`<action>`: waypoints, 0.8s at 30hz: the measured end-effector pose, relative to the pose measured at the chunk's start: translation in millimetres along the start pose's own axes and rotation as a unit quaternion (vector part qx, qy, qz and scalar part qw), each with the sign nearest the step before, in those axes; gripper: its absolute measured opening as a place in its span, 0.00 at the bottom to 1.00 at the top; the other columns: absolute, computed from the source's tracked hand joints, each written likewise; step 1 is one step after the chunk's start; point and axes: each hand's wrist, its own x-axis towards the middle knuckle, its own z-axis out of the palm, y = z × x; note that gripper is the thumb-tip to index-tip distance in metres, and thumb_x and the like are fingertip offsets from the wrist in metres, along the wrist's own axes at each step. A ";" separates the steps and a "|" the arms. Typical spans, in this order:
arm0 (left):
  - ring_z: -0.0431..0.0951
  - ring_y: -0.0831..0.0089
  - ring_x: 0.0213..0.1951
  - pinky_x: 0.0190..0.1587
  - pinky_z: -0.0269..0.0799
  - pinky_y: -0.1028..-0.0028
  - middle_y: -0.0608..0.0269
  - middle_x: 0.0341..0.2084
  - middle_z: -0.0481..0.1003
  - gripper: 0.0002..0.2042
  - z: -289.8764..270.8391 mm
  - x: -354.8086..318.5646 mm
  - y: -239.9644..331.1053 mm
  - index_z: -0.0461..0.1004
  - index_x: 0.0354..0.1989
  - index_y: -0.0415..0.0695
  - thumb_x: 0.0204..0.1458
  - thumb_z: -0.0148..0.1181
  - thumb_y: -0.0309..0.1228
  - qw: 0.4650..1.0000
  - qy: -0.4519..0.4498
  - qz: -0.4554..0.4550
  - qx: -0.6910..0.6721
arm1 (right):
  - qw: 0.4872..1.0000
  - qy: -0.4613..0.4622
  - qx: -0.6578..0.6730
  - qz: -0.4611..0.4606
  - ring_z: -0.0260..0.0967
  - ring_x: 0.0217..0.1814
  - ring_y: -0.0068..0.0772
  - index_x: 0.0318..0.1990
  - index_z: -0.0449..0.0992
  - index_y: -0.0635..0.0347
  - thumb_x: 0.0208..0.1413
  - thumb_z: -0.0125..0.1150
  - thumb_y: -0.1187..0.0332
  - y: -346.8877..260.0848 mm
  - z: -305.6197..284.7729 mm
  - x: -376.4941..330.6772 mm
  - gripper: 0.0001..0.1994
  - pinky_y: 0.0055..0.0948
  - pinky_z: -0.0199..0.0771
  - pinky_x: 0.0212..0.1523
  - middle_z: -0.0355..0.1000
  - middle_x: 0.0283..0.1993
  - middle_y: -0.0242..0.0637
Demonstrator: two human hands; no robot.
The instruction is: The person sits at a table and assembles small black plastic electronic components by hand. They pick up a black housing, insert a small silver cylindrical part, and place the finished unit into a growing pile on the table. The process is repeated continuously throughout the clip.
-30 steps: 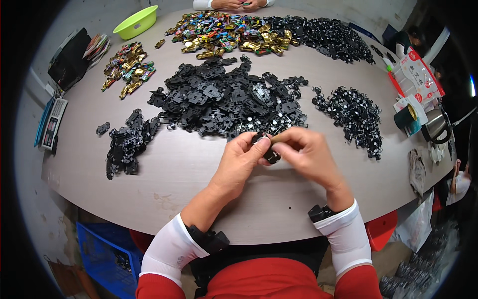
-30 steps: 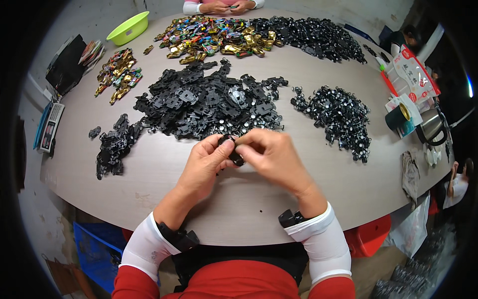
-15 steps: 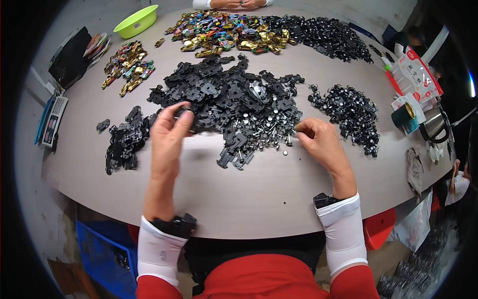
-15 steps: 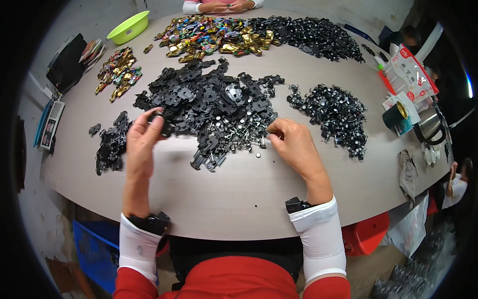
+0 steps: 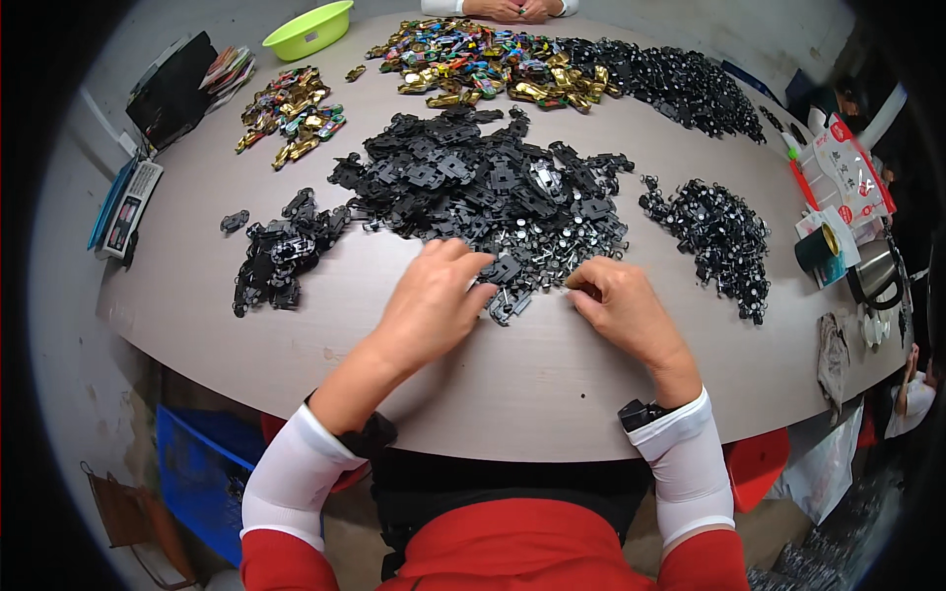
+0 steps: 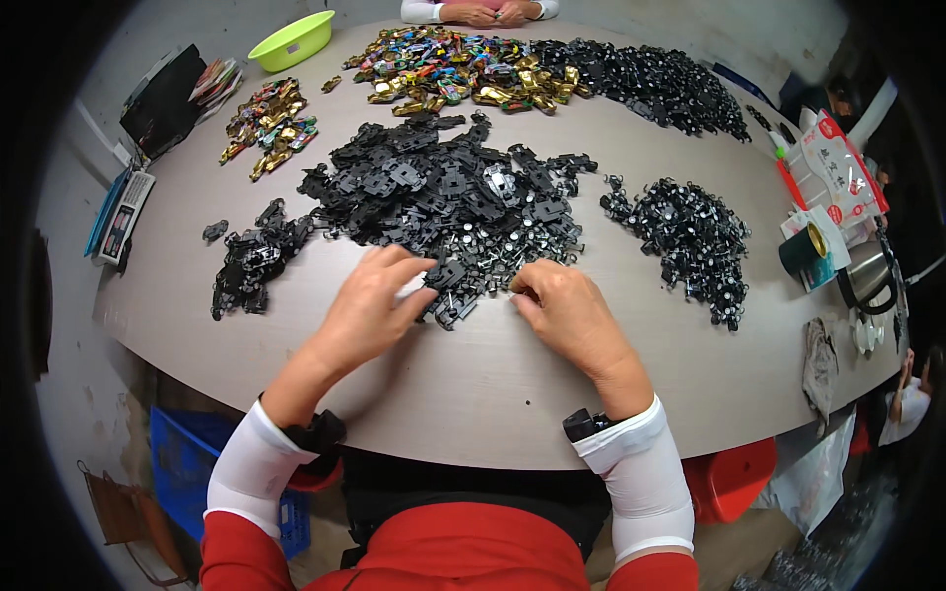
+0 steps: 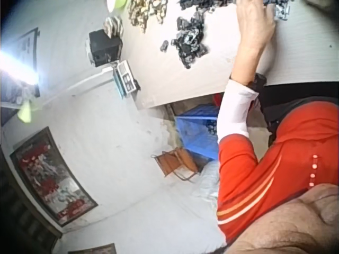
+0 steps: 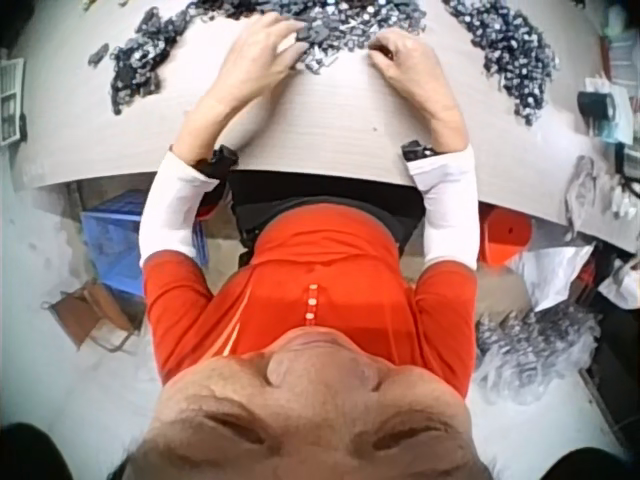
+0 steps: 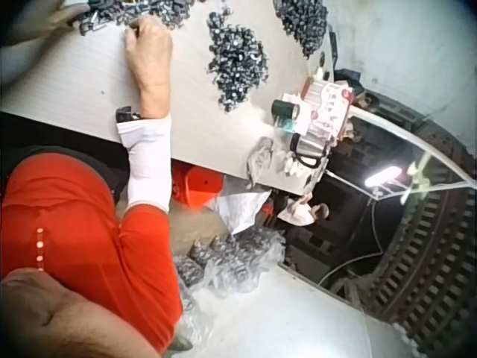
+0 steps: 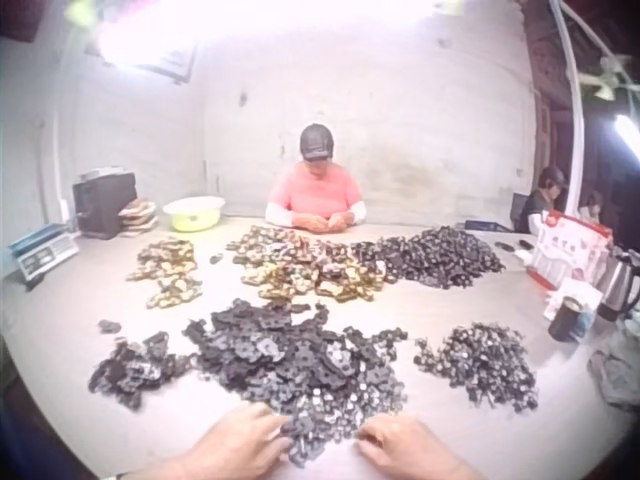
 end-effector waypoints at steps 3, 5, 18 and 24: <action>0.72 0.53 0.41 0.46 0.69 0.61 0.52 0.34 0.73 0.12 15.3 16.8 7.4 0.77 0.42 0.36 0.50 0.65 0.28 0.998 -0.015 0.006 0.058 | 1.000 -0.007 -0.008 0.001 0.75 0.30 0.38 0.34 0.79 0.66 0.50 0.64 0.75 1.4 1.5 0.9 0.04 0.32 0.74 0.32 0.76 0.31 0.42; 0.72 0.53 0.41 0.45 0.69 0.60 0.53 0.33 0.72 0.12 25.6 22.2 4.9 0.77 0.41 0.36 0.49 0.65 0.29 0.996 -0.033 -0.003 0.085 | 1.000 -0.011 -0.012 0.001 0.75 0.31 0.38 0.34 0.79 0.66 0.51 0.64 0.75 3.3 0.8 1.1 0.04 0.32 0.74 0.33 0.76 0.31 0.43; 0.76 0.53 0.41 0.45 0.73 0.63 0.51 0.35 0.73 0.16 25.2 26.8 -4.4 0.77 0.45 0.37 0.47 0.65 0.27 0.999 -0.038 -0.019 0.014 | 0.994 -0.008 -0.002 -0.111 0.74 0.37 0.43 0.34 0.75 0.61 0.51 0.62 0.74 -24.8 35.7 6.0 0.04 0.39 0.75 0.38 0.73 0.33 0.38; 0.76 0.53 0.41 0.45 0.72 0.62 0.52 0.36 0.73 0.13 22.1 30.1 -12.1 0.78 0.44 0.37 0.48 0.62 0.24 0.996 -0.050 -0.063 -0.044 | 0.989 -0.013 -0.062 -0.133 0.74 0.38 0.43 0.36 0.74 0.61 0.51 0.63 0.73 -32.7 53.6 16.4 0.06 0.39 0.76 0.38 0.71 0.32 0.39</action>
